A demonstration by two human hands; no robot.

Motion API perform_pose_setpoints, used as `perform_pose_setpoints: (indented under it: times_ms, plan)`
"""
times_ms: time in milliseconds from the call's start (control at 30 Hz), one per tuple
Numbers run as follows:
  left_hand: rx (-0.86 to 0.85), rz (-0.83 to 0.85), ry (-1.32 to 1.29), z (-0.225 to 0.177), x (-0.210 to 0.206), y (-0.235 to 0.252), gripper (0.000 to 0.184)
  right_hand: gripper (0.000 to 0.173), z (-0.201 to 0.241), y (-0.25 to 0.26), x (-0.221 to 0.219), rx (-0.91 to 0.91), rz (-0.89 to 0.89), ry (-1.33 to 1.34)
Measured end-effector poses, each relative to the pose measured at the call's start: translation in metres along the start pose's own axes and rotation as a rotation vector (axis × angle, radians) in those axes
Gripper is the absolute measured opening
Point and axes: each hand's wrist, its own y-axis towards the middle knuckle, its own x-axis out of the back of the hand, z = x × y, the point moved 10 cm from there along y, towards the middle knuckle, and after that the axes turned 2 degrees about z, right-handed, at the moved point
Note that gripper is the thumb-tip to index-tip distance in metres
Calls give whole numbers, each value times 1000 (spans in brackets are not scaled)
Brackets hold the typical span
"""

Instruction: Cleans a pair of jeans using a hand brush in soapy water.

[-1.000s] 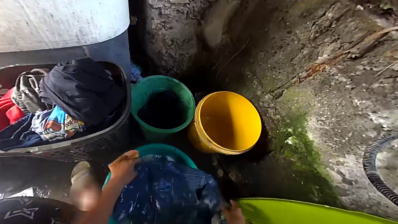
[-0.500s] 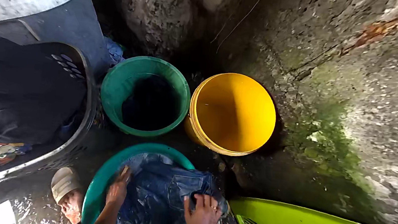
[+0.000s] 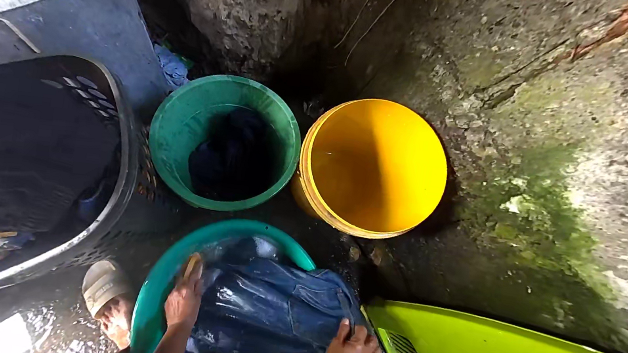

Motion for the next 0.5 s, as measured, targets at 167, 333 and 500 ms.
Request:
perform_pose_setpoints:
  times_ms: [167, 333, 500]
  plan:
    - [-34, 203, 71, -5, -32, 23, 53, 46, -11, 10, -36, -81, 1, 43]
    - [-134, 50, -142, -62, 17, -5, 44, 50, -9, 13, -45, -22, 38, 108]
    - [-758, -77, -542, -242, 2, -143, 30, 45, -8, 10, -49, 42, 106, 101]
